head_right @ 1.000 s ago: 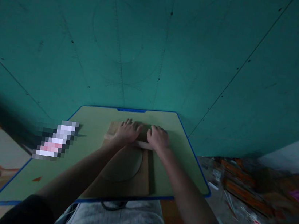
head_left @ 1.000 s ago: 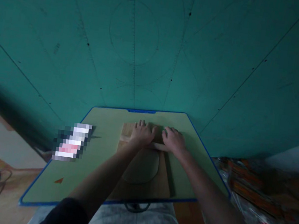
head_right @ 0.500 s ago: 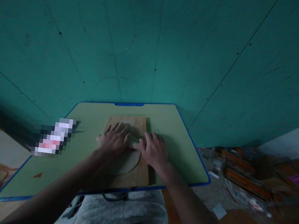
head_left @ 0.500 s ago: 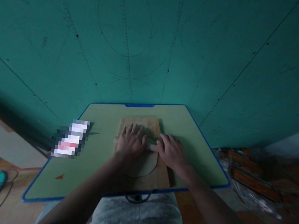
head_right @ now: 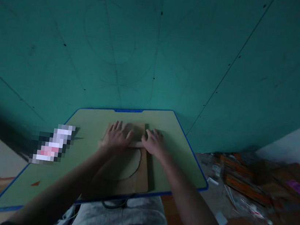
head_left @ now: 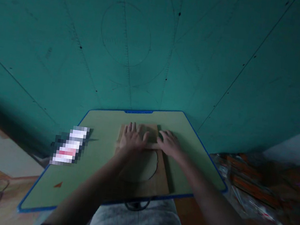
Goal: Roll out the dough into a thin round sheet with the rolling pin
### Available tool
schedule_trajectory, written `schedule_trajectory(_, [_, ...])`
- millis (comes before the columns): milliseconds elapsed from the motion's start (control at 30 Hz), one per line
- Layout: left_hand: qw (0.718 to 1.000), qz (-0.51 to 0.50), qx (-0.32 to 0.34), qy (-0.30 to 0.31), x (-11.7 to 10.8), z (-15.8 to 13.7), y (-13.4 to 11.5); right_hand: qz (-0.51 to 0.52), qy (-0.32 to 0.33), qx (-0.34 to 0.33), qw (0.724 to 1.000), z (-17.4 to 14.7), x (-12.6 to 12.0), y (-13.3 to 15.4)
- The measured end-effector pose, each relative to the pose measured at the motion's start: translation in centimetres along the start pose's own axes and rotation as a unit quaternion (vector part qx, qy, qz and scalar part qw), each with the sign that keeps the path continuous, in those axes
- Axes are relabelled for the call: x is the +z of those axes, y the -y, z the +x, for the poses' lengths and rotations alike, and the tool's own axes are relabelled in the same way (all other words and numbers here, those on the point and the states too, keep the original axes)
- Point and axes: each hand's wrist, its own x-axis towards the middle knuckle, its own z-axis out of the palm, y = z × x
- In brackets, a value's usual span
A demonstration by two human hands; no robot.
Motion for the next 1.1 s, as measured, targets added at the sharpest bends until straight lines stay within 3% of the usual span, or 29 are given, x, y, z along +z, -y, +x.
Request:
schedule_trajectory(67, [0.999, -0.003, 0.026, -0.033, 0.3, -3.9, -0.4, 0.002, -0.013, -0.043, 0.999, -3.3, 0.7, -0.2])
schedule_trajectory(200, [0.988, -0.032, 0.109, -0.108, 0.6, -12.0, -0.6, 0.010, -0.110, -0.129, 0.985, -9.0, 2.6, -1.3])
schedule_trajectory(333, [0.983, -0.034, 0.131, -0.122, 0.4, -17.0, -1.3, 0.008, -0.147, -0.120, 0.982, -11.1, 3.8, -1.6])
schedule_trajectory(467, [0.983, -0.052, 0.142, -0.106, 0.5, -18.7, -2.9, 0.008, -0.149, -0.100, 0.984, -10.2, 3.8, 0.2])
schedule_trajectory(667, [0.970, -0.157, 0.169, -0.080, -0.2, -18.9, -4.1, 0.046, -0.052, -0.203, 0.977, -6.8, 2.4, 5.2])
schedule_trajectory(867, [0.969, -0.206, 0.104, -0.086, 0.0, -20.4, -3.4, 0.050, 0.037, -0.293, 0.954, -3.5, 1.5, 9.4])
schedule_trajectory(1100, [0.951, -0.277, 0.064, -0.121, -1.0, -23.1, -0.8, 0.022, 0.076, -0.321, 0.944, -2.3, 1.6, 13.8])
